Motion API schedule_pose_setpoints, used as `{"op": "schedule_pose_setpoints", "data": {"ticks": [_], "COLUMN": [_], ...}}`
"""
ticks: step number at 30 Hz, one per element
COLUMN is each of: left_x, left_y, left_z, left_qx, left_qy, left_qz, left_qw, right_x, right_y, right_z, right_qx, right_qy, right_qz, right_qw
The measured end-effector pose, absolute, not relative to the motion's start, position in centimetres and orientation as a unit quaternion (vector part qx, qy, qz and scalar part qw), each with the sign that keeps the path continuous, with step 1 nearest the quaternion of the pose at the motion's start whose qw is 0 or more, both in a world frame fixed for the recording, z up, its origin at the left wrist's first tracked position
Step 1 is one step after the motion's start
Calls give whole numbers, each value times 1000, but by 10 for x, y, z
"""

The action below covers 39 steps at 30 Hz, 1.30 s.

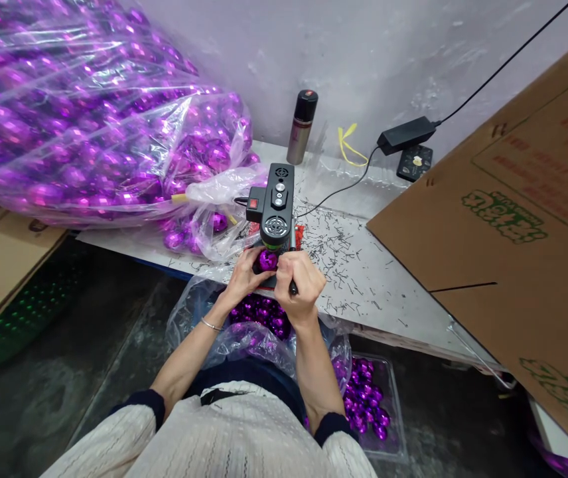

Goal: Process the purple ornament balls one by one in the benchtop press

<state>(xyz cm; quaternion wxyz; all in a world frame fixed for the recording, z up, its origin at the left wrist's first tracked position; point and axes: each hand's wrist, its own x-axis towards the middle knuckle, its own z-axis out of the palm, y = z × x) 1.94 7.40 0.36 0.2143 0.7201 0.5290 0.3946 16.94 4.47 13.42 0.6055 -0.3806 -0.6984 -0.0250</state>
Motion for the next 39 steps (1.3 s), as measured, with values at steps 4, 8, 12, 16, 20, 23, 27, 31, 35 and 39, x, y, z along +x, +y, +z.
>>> {"op": "schedule_pose_setpoints", "data": {"ticks": [4,8,12,16,20,23,27,31,35,39], "left_x": [18,18,29,38,36,33,32,33,33,34], "left_y": [70,70,77,78,76,75,76,76,75,75], "left_z": [3,3,1,-5,-12,-14,-15,-13,-13,-14], "left_qx": [726,725,713,702,697,696,697,702,700,701], "left_qy": [528,537,551,548,535,533,535,532,532,532], "left_qz": [383,371,377,404,425,426,424,421,421,421], "left_qw": [217,222,213,208,219,223,220,218,222,219], "right_x": [170,170,171,171,171,171,170,168,164,162], "right_y": [44,44,43,43,41,40,38,40,43,46], "right_z": [132,130,130,129,125,119,100,77,62,53], "right_qx": [-376,-377,-376,-380,-375,-375,-384,-374,-367,-369], "right_qy": [-702,-702,-705,-708,-709,-706,-696,-684,-666,-649], "right_qz": [-22,-25,-30,-36,-42,-44,-34,-39,-56,-58], "right_qw": [605,604,601,594,596,599,606,625,647,663]}}
